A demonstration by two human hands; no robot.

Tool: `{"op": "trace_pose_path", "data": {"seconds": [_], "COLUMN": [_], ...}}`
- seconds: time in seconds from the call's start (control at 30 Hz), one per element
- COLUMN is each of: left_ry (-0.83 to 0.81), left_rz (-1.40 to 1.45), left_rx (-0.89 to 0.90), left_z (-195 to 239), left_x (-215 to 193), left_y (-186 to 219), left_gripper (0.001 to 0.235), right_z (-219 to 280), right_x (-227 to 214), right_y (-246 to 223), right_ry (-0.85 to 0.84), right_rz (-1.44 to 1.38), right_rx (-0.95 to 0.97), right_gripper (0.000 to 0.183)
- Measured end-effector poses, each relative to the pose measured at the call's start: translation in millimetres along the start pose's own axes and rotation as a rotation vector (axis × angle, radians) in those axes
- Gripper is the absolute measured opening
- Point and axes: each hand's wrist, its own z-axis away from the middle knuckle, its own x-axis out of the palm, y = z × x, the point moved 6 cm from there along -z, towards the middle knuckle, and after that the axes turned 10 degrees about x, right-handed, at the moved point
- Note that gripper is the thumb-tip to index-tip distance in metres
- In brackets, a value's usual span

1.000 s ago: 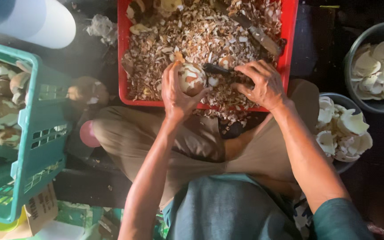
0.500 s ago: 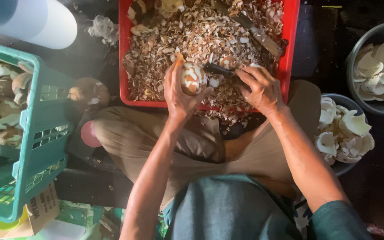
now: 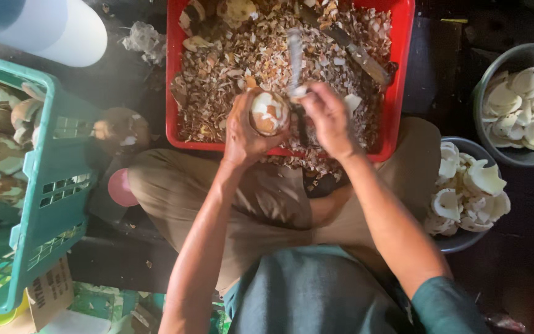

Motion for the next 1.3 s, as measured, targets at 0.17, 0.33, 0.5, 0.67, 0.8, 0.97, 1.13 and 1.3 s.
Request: {"op": "trace_pose_path", "data": {"seconds": [0.17, 0.33, 0.5, 0.67, 0.8, 0.97, 1.13, 1.3], "left_ry": [0.06, 0.137, 0.026, 0.098, -0.066, 0.168, 0.128, 0.063], "left_rz": [-0.034, 0.038, 0.02, 0.11, -0.03, 0.043, 0.28, 0.152], "left_rx": [0.144, 0.136, 0.013, 0.027, -0.104, 0.136, -0.085, -0.207], "left_z": [-7, 1, 1, 3, 5, 3, 2, 12], "left_x": [-12, 1, 8, 5, 15, 4, 2, 4], "left_y": [-2, -12, -26, -18, -29, -10, -10, -17], "left_gripper": [0.099, 0.092, 0.051, 0.07, 0.043, 0.088, 0.068, 0.064], "right_z": [-3, -2, -13, -49, -26, -16, -3, 11], "right_x": [29, 38, 63, 51, 55, 39, 34, 40], "right_y": [-38, -53, -79, -78, -63, -70, -60, -15], "right_ry": [0.079, 0.166, 0.007, -0.124, -0.064, 0.013, 0.261, 0.174], "right_rz": [0.317, 0.474, 0.776, 0.642, 0.59, 0.446, 0.267, 0.097], "right_rx": [-0.25, -0.338, -0.543, -0.51, -0.547, -0.35, -0.283, -0.195], "right_gripper": [0.026, 0.021, 0.025, 0.025, 0.024, 0.025, 0.022, 0.028]}}
